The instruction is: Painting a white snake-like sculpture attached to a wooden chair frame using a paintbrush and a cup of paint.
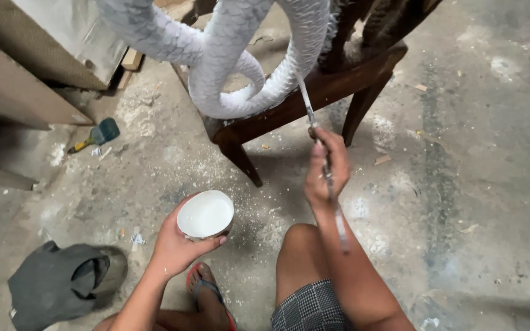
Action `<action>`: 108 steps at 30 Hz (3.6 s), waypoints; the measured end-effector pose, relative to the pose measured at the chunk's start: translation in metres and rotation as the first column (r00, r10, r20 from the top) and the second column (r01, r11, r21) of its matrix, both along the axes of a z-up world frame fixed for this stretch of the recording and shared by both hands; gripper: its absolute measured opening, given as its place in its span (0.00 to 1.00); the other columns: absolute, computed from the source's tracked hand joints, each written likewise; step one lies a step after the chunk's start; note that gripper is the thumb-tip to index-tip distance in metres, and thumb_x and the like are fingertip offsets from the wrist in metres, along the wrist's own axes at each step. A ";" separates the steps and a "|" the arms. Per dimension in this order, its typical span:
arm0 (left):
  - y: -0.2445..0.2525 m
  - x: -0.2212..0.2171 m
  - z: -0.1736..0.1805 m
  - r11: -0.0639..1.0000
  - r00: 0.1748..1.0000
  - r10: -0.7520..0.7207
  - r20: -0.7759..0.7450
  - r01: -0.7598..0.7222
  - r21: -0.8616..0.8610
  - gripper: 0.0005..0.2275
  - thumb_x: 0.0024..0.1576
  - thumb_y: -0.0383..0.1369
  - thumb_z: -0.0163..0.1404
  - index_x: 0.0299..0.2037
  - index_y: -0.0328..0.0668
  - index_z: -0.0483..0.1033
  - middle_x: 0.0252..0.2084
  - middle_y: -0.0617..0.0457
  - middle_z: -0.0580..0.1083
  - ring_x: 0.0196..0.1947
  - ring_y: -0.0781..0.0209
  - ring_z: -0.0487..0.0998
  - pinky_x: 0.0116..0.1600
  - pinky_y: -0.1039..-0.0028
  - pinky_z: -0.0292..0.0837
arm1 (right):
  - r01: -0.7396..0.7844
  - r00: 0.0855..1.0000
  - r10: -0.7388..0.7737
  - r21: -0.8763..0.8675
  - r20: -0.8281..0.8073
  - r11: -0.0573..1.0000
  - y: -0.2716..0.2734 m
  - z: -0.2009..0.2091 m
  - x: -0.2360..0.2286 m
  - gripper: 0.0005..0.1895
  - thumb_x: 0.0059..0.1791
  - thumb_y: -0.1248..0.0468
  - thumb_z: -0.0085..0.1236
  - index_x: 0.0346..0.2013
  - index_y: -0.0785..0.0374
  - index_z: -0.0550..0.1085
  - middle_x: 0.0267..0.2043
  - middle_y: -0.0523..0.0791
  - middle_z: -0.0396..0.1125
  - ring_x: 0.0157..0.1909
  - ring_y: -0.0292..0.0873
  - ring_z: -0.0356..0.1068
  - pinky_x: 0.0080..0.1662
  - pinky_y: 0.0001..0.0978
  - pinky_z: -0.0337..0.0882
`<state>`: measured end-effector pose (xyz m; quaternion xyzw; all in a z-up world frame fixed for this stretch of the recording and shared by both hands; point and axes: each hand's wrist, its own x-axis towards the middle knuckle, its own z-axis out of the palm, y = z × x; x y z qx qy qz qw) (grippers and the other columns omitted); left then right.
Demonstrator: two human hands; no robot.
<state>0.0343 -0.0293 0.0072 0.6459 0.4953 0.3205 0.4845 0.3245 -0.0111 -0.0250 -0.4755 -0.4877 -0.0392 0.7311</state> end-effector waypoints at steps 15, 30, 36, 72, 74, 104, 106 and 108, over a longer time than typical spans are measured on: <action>0.003 -0.002 -0.014 0.998 0.998 0.003 -0.059 0.001 0.058 0.42 0.27 0.27 0.75 0.59 0.40 0.76 0.56 0.42 0.79 0.62 0.42 0.75 0.69 0.49 0.63 | 0.037 0.998 -0.038 0.021 0.048 0.999 0.005 0.016 0.013 0.16 0.61 0.61 0.44 0.47 0.70 0.77 0.41 0.55 0.73 0.45 0.50 0.75 0.51 0.43 0.74; -0.009 0.008 -0.001 1.000 0.999 -0.021 -0.031 0.021 0.013 0.42 0.26 0.27 0.75 0.59 0.41 0.77 0.55 0.42 0.80 0.61 0.43 0.77 0.68 0.49 0.65 | -0.011 0.992 0.008 -0.018 -0.122 1.000 -0.005 -0.008 0.013 0.13 0.59 0.65 0.45 0.48 0.69 0.77 0.40 0.53 0.74 0.44 0.47 0.76 0.54 0.41 0.74; -0.016 0.017 0.014 1.000 1.000 0.011 0.000 -0.011 -0.028 0.41 0.26 0.25 0.74 0.59 0.42 0.78 0.54 0.43 0.81 0.61 0.44 0.77 0.68 0.50 0.66 | -0.095 0.988 0.106 0.099 -0.110 0.991 -0.042 0.006 0.047 0.14 0.59 0.67 0.43 0.47 0.79 0.73 0.39 0.61 0.71 0.43 0.54 0.75 0.52 0.48 0.76; 0.054 0.047 -0.003 0.854 0.884 -0.467 0.029 0.442 0.273 0.37 0.32 0.34 0.71 0.58 0.40 0.74 0.53 0.49 0.80 0.49 0.53 0.84 0.53 0.67 0.79 | -0.286 0.958 0.159 -0.778 -0.238 0.559 -0.114 0.125 -0.018 0.06 0.45 0.71 0.62 0.32 0.71 0.84 0.27 0.45 0.76 0.30 0.37 0.69 0.34 0.27 0.69; 0.060 0.045 0.001 0.873 0.891 -0.455 0.007 0.444 0.202 0.38 0.31 0.34 0.71 0.59 0.43 0.74 0.53 0.49 0.80 0.50 0.54 0.84 0.54 0.67 0.79 | -0.309 0.950 0.161 -0.741 -0.267 0.597 -0.113 0.109 0.001 0.06 0.46 0.71 0.62 0.33 0.72 0.83 0.27 0.47 0.76 0.30 0.38 0.70 0.35 0.28 0.71; -0.011 -0.005 -0.110 0.993 1.000 0.007 -0.025 -0.010 -0.120 0.44 0.28 0.28 0.74 0.61 0.34 0.71 0.52 0.40 0.82 0.52 0.49 0.85 0.60 0.63 0.81 | -0.380 0.483 0.355 0.174 -0.800 0.908 -0.015 0.005 0.087 0.11 0.55 0.67 0.51 0.47 0.73 0.75 0.36 0.53 0.73 0.36 0.44 0.73 0.42 0.30 0.74; -0.023 -0.013 -0.124 0.987 0.996 0.088 -0.022 -0.090 -0.134 0.44 0.27 0.27 0.74 0.61 0.30 0.71 0.52 0.38 0.82 0.50 0.49 0.86 0.59 0.64 0.81 | -0.390 0.489 0.348 0.157 -0.800 0.907 0.003 0.003 0.095 0.10 0.55 0.68 0.50 0.45 0.72 0.75 0.35 0.52 0.73 0.34 0.42 0.72 0.41 0.29 0.73; -0.036 -0.023 -0.129 0.993 0.992 0.121 -0.034 -0.120 0.006 0.37 0.30 0.26 0.74 0.55 0.27 0.74 0.43 0.39 0.84 0.40 0.52 0.88 0.47 0.69 0.85 | -0.388 0.562 0.299 0.073 -0.771 0.919 0.016 0.000 0.100 0.09 0.55 0.69 0.51 0.45 0.72 0.76 0.36 0.52 0.74 0.35 0.43 0.73 0.41 0.29 0.75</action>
